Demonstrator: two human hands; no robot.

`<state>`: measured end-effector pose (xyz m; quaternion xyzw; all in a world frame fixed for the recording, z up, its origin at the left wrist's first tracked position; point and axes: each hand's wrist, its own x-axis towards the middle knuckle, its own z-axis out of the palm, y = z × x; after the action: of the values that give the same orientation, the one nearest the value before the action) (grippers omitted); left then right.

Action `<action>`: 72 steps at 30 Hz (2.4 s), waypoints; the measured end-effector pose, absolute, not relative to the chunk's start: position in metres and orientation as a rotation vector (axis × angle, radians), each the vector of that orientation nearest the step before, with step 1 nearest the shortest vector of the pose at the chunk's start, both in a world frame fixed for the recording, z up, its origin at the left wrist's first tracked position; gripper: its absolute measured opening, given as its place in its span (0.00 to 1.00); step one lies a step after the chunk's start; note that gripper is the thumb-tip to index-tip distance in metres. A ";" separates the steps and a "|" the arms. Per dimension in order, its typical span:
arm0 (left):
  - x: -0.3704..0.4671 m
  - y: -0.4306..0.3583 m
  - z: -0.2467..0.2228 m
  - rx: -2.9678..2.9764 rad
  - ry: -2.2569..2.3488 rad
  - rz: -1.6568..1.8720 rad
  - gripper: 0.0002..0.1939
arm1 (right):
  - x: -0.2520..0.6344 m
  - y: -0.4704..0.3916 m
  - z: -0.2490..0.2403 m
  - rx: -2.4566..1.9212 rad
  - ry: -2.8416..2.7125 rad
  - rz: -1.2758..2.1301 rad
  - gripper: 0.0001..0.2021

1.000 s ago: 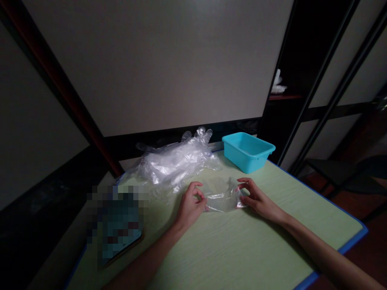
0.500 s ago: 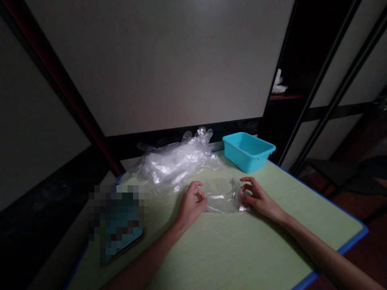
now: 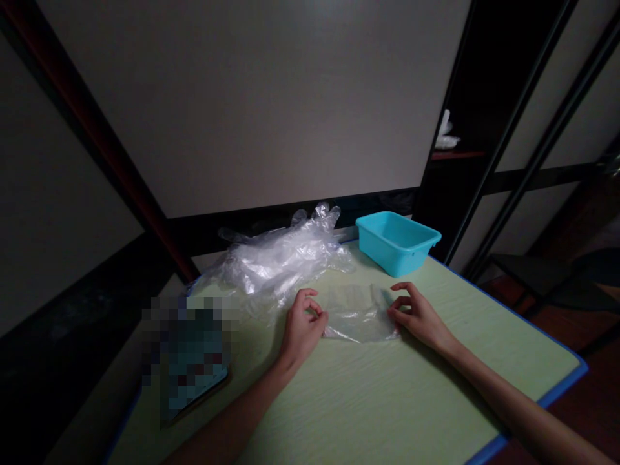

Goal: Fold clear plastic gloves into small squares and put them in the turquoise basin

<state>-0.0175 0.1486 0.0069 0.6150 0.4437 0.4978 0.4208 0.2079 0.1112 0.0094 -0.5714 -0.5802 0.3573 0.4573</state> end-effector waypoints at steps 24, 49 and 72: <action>-0.015 0.144 0.007 1.619 1.166 1.161 0.19 | 0.208 0.108 0.013 -1.520 -1.585 0.738 0.15; -0.017 0.145 0.011 1.576 1.186 1.177 0.12 | 0.216 0.166 0.013 -1.597 -1.458 0.630 0.09; -0.015 0.146 0.017 1.457 1.115 1.171 0.19 | 0.211 0.163 0.009 -1.368 -1.429 0.910 0.13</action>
<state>-0.0148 0.1456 0.0169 0.5929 0.4539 0.4765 0.4642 0.2109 0.1625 0.0088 -0.5565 -0.5814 0.3704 0.4638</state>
